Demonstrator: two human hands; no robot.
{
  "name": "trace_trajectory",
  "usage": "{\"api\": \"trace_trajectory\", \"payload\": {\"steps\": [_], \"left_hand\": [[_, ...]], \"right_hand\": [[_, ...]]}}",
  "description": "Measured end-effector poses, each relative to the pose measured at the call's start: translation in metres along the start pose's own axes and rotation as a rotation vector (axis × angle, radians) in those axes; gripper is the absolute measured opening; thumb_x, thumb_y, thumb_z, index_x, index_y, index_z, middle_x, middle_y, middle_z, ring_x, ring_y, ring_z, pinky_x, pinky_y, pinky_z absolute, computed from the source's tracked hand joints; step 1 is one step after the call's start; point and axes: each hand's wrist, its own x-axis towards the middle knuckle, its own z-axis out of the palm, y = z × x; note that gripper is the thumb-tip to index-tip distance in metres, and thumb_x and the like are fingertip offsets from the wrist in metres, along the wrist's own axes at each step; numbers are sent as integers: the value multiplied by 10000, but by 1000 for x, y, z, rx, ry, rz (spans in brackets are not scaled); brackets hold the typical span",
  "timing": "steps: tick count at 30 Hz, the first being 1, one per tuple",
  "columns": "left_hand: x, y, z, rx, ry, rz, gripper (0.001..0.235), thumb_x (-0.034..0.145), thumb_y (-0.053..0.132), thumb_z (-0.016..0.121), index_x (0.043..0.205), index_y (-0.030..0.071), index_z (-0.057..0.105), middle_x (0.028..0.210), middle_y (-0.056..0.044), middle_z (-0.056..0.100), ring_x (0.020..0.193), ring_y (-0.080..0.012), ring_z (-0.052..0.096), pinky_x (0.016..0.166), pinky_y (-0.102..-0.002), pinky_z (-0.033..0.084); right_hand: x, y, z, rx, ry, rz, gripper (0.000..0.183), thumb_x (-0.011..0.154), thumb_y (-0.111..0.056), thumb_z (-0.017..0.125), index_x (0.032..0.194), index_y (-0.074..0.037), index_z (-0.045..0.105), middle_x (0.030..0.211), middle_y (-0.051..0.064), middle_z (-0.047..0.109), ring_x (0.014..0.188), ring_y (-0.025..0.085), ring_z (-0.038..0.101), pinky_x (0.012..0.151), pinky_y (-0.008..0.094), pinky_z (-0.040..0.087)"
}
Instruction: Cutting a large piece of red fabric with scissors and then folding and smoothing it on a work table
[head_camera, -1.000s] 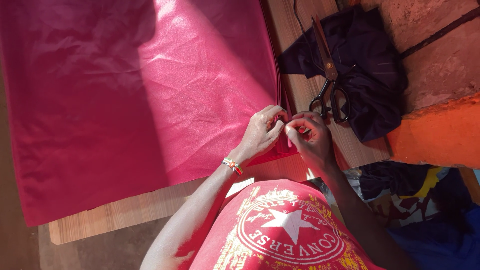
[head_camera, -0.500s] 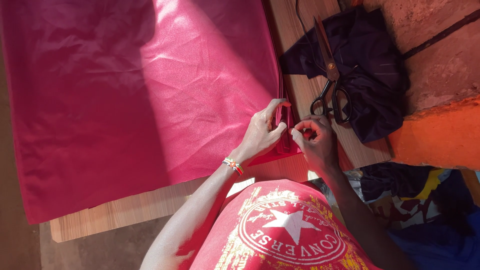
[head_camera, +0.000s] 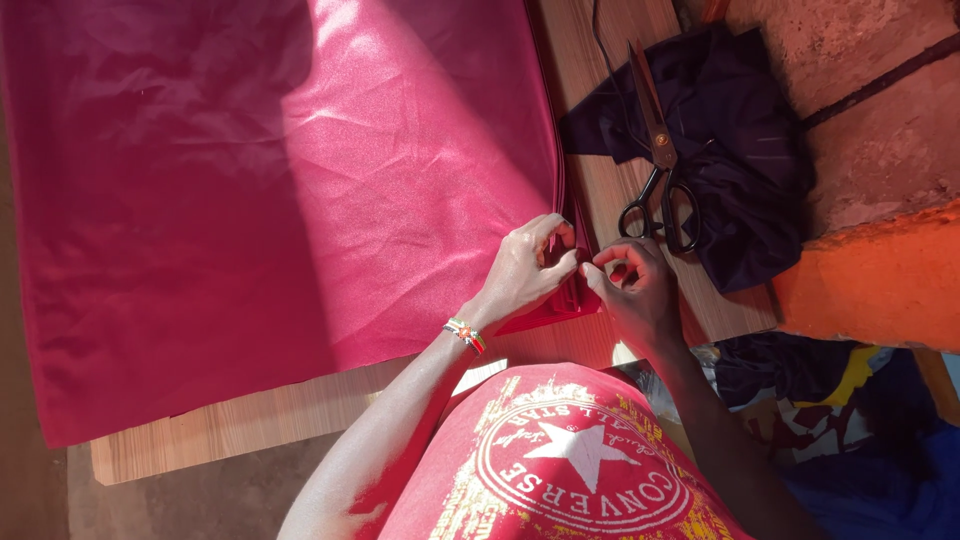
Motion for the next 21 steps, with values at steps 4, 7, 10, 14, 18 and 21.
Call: {"api": "trace_trajectory", "payload": {"steps": [4, 7, 10, 14, 18, 21], "left_hand": [[-1, -6, 1, -22, -7, -16, 217, 798, 126, 687, 1006, 178, 654, 872, -104, 633, 656, -257, 620, 580, -370, 520], [-3, 5, -2, -47, -3, -14, 321, 792, 95, 654, 1104, 165, 639, 961, -155, 668, 752, -334, 662, 630, -425, 538], [-3, 18, -7, -28, -20, -6, 399, 807, 94, 635, 1195, 188, 635, 993, -168, 675, 847, -404, 694, 696, -476, 564], [-1, 24, -8, 132, -81, 15, 357, 860, 147, 622, 1204, 238, 665, 861, -135, 609, 786, -394, 671, 695, -496, 564], [0, 8, -1, 149, -55, 27, 201, 864, 147, 626, 1059, 182, 659, 809, -123, 561, 737, -396, 649, 648, -475, 550], [1, 10, -3, 95, -47, 12, 144, 868, 167, 609, 1000, 191, 663, 801, -96, 558, 752, -357, 662, 656, -436, 552]], "right_hand": [[0, 10, 0, -35, -9, -17, 175, 854, -234, 809, 917, -113, 700, 1010, 67, 627, 778, 163, 585, 684, 284, 497], [-2, 5, 0, -53, -10, -20, 164, 856, -229, 791, 919, -111, 695, 1017, 77, 630, 759, 165, 581, 678, 290, 497], [-1, 6, 3, -74, -4, -31, 169, 853, -240, 781, 917, -111, 692, 1094, 81, 633, 779, 175, 572, 699, 310, 494], [1, -1, 6, -48, -33, -37, 179, 874, -262, 789, 903, -109, 699, 1166, 94, 630, 854, 193, 579, 721, 316, 488], [3, 3, 6, -11, -57, -52, 143, 883, -236, 778, 916, -118, 704, 1184, 71, 622, 858, 162, 549, 740, 296, 484], [3, 7, 1, 40, -35, 19, 161, 918, -285, 761, 967, -142, 706, 1166, 31, 610, 862, 121, 509, 740, 247, 445]]}}
